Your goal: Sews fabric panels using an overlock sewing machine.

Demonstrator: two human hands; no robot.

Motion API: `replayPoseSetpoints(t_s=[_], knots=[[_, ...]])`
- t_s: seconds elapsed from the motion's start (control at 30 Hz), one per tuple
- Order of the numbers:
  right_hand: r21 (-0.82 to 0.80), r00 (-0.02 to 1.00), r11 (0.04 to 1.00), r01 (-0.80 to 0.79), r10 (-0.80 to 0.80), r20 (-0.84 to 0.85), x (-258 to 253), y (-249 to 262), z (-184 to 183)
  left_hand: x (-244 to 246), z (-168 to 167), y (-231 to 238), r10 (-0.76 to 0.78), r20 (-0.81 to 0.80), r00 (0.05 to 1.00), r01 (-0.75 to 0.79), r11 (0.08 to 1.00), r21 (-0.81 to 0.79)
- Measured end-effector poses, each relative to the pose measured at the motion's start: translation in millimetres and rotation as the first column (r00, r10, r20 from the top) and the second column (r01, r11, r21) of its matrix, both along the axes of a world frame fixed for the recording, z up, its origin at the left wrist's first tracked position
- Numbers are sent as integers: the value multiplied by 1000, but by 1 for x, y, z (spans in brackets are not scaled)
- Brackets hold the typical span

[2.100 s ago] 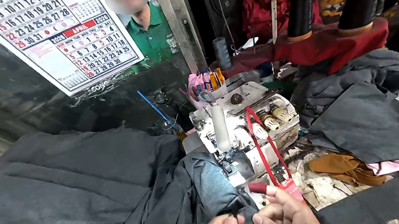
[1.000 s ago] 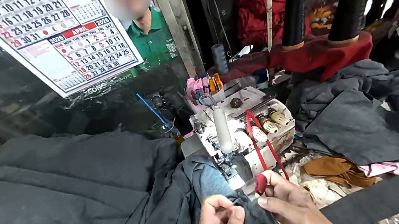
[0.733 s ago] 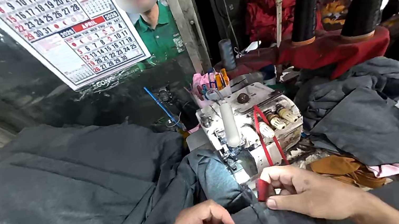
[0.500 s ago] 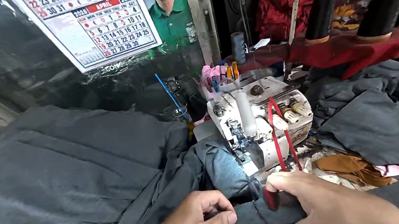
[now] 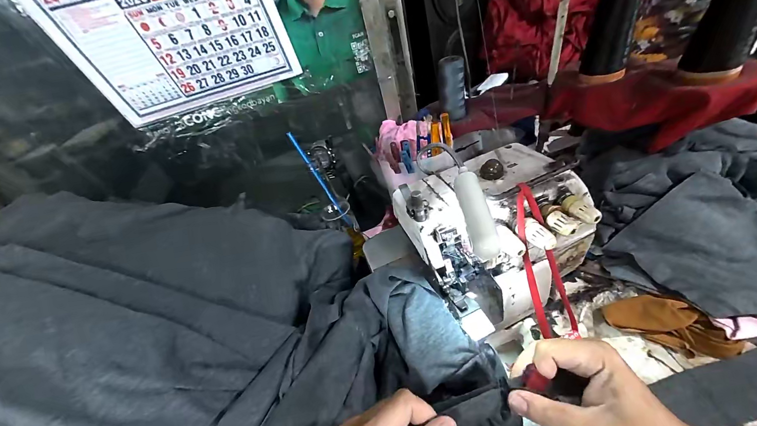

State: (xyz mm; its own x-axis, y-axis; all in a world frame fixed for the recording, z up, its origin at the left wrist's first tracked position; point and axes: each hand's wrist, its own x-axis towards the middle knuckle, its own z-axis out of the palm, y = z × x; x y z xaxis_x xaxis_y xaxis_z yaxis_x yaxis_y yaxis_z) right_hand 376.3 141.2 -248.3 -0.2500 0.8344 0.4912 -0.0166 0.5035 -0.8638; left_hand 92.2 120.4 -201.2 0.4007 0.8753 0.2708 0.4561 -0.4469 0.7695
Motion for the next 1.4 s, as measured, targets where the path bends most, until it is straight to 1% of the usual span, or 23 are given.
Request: replayPoseSetpoints(t_s=[0.1, 0.2, 0.27, 0.33, 0.4, 0.47, 0.53, 0.57, 0.6, 0.67, 0.7, 0.73, 0.77, 0.83, 0.87, 0.9, 0.97, 1.0, 1.1, 1.17, 1.23, 1.33, 1.4], knots=[[-6, 999, 999, 36, -36, 8, 0, 0, 0, 4, 3, -5, 104, -53, 993, -104, 995, 9], [-29, 995, 995, 98, -97, 31, 2, -3, 7, 6, 8, -8, 227, -229, 947, -225, 974, 32], [-83, 985, 985, 148, -139, 105, 4, -9, 26, 3, 8, -5, 237, -264, 935, -216, 971, 105], [-79, 983, 991, 109, -96, 156, 8, -9, 36, -3, 10, 1, 182, -221, 958, -150, 977, 153], [-108, 975, 994, 28, -3, 221, 14, -6, 35, -7, 14, 5, 116, -147, 982, -94, 985, 148], [-221, 944, 975, -9, 81, 319, 18, -8, 36, -5, 17, 6, 75, -88, 993, -69, 995, 70], [-313, 921, 950, 8, 115, 373, 18, -9, 29, 1, 14, 6, 49, -70, 996, -55, 995, -85], [-321, 922, 945, 57, 73, 380, 15, -11, 22, 2, 10, 9, 19, -94, 995, -33, 987, -154], [-302, 931, 945, 126, -7, 365, 11, -16, 15, -1, 9, 13, -33, -134, 990, 4, 978, -210], [-245, 943, 936, 251, -180, 279, 0, -27, 9, -11, 27, 22, -135, -188, 973, 90, 969, -231], [-233, 942, 930, 285, -226, 247, -7, -29, 9, -13, 42, 28, -154, -193, 969, 115, 974, -196], [-228, 941, 927, 297, -245, 233, -15, -28, 7, -13, 51, 36, -144, -194, 970, 125, 986, -110], [-227, 940, 927, 299, -247, 234, -22, -25, 4, -9, 54, 47, -98, -206, 974, 100, 995, 0], [-208, 934, 926, 316, -265, 239, -33, -15, -3, 1, 43, 76, 26, -237, 971, 27, 975, 219], [-185, 924, 923, 338, -289, 249, -36, -13, -5, 6, 32, 89, 53, -207, 977, 10, 956, 293], [-159, 912, 919, 361, -313, 265, -37, -13, -5, 8, 21, 100, 45, -146, 988, 5, 945, 327], [-129, 890, 908, 398, -348, 294, -36, -18, -3, 13, 4, 108, 32, -49, 998, -12, 933, 360], [-117, 883, 904, 411, -363, 299, -36, -20, -3, 15, -2, 109, 55, -47, 997, -33, 927, 374], [-78, 865, 897, 436, -393, 312, -37, -25, 0, 17, -2, 107, 144, -185, 972, -59, 914, 401], [-81, 855, 895, 438, -387, 346, -36, -25, 2, 17, 10, 105, 171, -314, 934, -31, 914, 405], [-83, 846, 894, 441, -383, 370, -37, -21, -1, 20, 17, 109, 169, -399, 901, 27, 897, 441], [-115, 856, 895, 430, -364, 367, -37, -16, -2, 24, 18, 119, 155, -473, 867, 107, 870, 482], [-160, 866, 891, 425, -349, 358, -35, -17, 1, 21, 15, 124, 150, -481, 864, 117, 868, 482]])
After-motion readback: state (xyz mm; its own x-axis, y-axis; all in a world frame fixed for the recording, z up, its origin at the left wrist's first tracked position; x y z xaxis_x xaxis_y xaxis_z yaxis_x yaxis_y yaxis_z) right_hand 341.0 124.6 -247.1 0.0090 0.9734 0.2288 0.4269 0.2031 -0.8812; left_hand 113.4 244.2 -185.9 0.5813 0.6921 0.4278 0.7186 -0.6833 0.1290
